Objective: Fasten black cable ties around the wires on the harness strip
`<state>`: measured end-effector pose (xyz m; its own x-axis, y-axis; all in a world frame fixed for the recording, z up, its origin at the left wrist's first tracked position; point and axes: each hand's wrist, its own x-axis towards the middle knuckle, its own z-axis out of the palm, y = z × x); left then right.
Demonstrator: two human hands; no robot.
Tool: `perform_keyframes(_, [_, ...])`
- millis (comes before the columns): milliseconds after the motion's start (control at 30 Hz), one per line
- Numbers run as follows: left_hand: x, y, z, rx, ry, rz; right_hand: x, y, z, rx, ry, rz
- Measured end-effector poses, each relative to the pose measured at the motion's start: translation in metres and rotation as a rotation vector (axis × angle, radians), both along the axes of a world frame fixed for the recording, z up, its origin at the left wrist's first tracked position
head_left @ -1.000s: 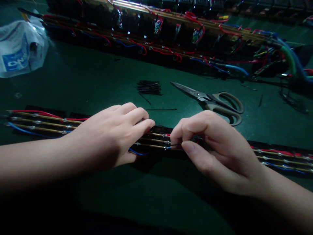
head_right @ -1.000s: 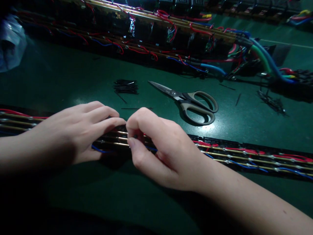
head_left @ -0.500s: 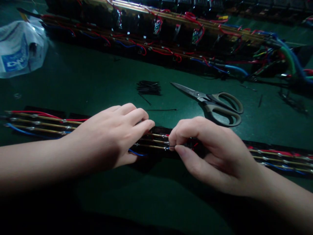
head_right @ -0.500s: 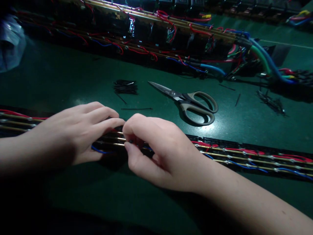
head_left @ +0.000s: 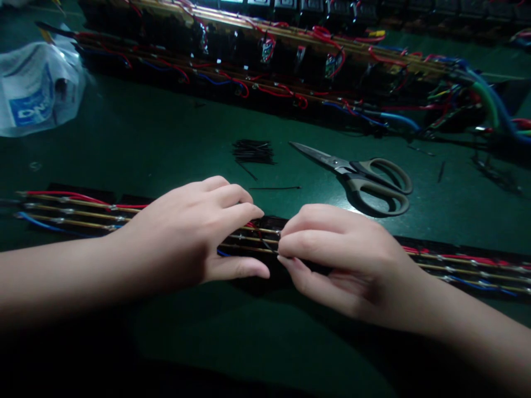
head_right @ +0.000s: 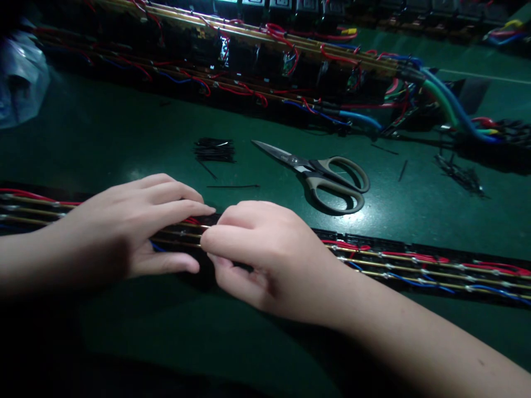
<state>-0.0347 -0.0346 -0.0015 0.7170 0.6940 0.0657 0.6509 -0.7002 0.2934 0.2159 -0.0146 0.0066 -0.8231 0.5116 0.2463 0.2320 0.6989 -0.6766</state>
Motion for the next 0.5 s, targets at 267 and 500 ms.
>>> perform_keyframes(267, [0.0049,0.001,0.0038,-0.043,-0.044,0.007,-0.001,0.0006,-0.0032,0.058,0.001,-0.005])
perform_keyframes(500, [0.0043,0.0012,0.0038,-0.027,-0.029,0.036,-0.0004,0.001,-0.0033,0.039,0.009,-0.002])
